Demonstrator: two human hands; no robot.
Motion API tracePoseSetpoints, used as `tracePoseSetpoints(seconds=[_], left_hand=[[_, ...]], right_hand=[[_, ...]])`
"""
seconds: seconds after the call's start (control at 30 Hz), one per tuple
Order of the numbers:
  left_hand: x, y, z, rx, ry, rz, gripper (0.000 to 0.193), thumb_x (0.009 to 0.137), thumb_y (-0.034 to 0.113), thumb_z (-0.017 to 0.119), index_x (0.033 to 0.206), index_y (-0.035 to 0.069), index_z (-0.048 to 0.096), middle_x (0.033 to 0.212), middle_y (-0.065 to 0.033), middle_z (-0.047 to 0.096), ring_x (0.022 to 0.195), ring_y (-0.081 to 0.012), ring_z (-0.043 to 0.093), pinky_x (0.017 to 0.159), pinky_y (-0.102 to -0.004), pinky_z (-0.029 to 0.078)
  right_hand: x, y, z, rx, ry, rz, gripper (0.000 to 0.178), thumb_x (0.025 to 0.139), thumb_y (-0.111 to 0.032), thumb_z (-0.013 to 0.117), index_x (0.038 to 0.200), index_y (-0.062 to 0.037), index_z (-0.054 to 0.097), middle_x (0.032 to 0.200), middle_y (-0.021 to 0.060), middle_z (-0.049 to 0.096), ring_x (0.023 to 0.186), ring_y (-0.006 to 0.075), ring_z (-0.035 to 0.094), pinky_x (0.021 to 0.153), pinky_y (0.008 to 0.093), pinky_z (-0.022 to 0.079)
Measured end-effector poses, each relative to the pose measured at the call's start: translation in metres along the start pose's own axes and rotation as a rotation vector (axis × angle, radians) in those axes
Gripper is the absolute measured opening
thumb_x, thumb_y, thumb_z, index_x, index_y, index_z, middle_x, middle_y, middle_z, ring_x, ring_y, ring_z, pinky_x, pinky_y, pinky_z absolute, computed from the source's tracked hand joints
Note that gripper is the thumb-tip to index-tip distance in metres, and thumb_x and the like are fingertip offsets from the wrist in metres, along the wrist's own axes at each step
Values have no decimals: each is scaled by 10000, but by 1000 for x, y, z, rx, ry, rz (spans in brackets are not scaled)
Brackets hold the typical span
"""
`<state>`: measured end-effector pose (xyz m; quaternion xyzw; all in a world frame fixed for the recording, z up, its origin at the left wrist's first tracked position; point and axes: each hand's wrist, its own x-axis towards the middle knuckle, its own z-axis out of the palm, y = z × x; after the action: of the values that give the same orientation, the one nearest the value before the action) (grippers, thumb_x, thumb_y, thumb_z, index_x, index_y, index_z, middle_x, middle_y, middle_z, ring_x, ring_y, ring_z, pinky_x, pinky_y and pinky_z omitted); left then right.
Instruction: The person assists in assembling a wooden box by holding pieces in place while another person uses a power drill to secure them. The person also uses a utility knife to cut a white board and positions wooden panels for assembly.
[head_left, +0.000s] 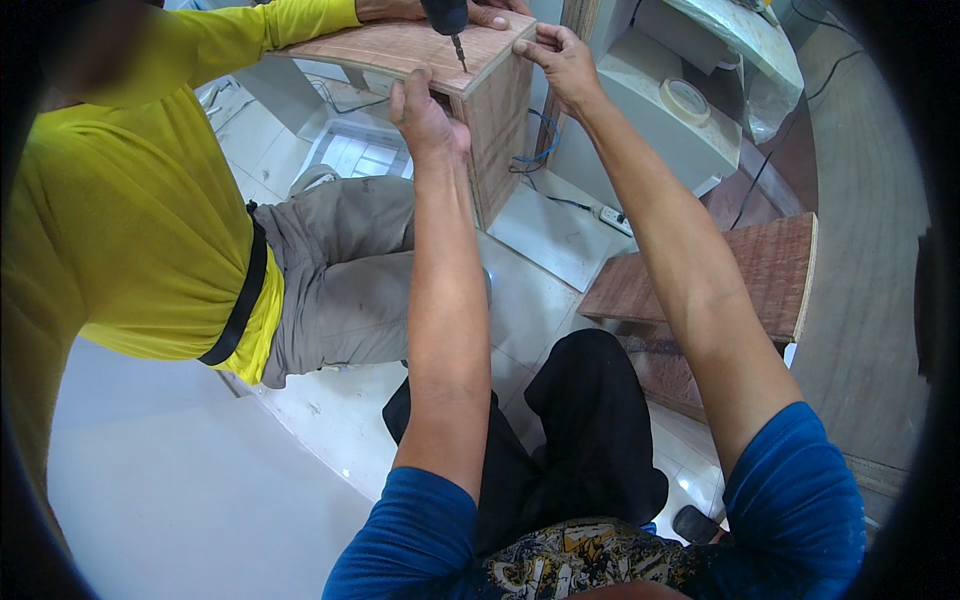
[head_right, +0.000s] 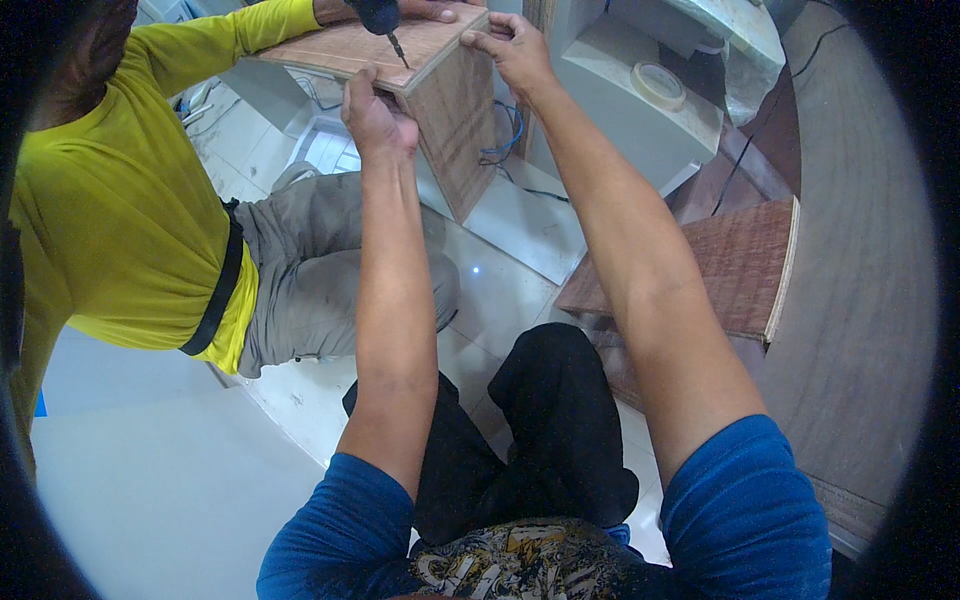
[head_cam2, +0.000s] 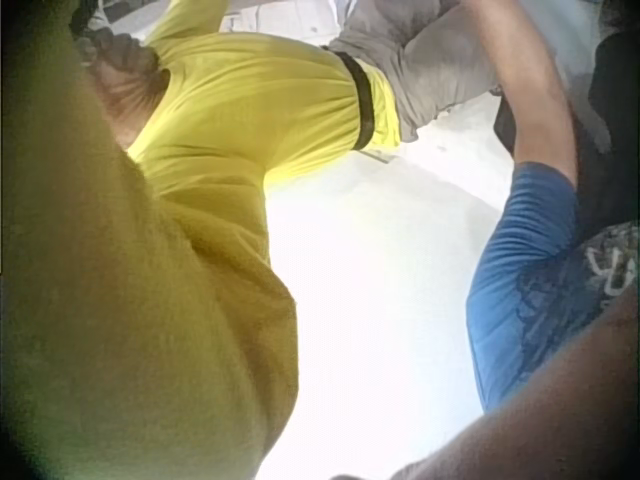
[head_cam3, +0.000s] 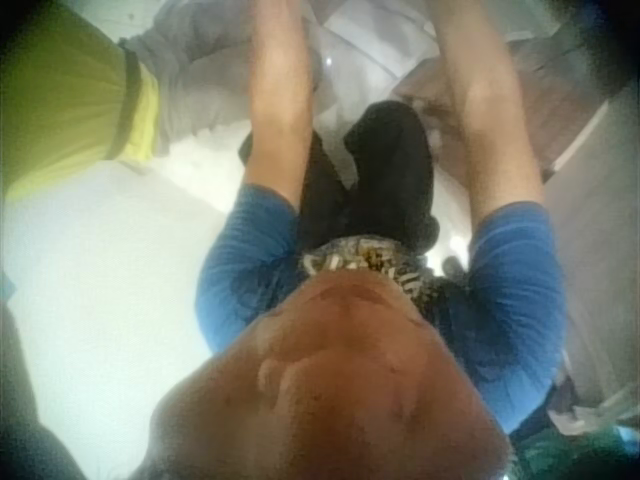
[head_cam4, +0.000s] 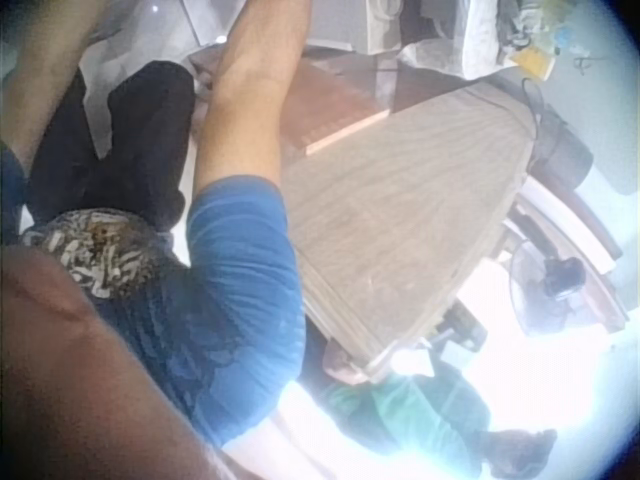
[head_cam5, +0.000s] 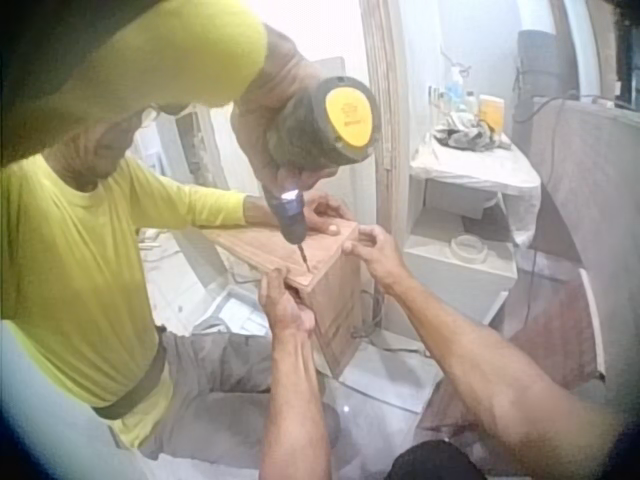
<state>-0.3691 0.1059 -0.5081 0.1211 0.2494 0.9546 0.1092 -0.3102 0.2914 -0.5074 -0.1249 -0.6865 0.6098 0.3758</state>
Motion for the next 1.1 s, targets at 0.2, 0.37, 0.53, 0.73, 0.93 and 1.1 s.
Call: tracePoseSetpoints(seconds=[0.2,0.37,0.53,0.73,0.93,1.1], left_hand=[[-3,2,4,-15,-14,-4,288,849,126,655,1076,-26,567,1091,-129,596,1071,-260,582,1010,-441,461],[-2,-1,3,-18,-6,7,249,859,113,638,1057,-21,567,1084,-124,594,1064,-256,585,996,-439,468],[-2,3,1,-8,-24,-1,190,863,112,631,1003,-3,573,1054,-107,596,1033,-246,586,977,-442,475],[0,-1,-2,-7,-15,1,202,857,128,648,1008,10,583,1034,-85,599,1014,-238,585,976,-437,472],[-2,-3,0,-31,-30,0,222,852,137,667,1024,18,590,1012,-83,608,1013,-237,589,983,-436,474],[4,-5,-7,-30,-20,-8,209,872,125,638,1038,12,584,1034,-91,620,1034,-239,597,988,-444,475]], right_hand=[[2,6,-3,5,10,-8,698,816,-178,870,1348,92,508,1253,161,625,1193,222,583,1070,335,458],[6,10,-6,60,-1,-17,712,811,-188,875,1350,94,505,1255,166,621,1205,225,575,1072,337,456],[1,4,-1,34,-9,-14,703,818,-185,870,1350,95,506,1249,162,622,1206,221,574,1070,336,455],[6,11,-5,51,-9,-27,686,823,-183,866,1349,83,515,1239,148,626,1190,208,580,1059,330,460],[5,15,-7,19,7,-34,682,811,-197,877,1334,71,531,1227,138,632,1164,207,592,1043,326,471],[1,4,-2,28,-6,-14,693,798,-209,887,1326,71,536,1235,140,632,1166,210,595,1044,326,474]])
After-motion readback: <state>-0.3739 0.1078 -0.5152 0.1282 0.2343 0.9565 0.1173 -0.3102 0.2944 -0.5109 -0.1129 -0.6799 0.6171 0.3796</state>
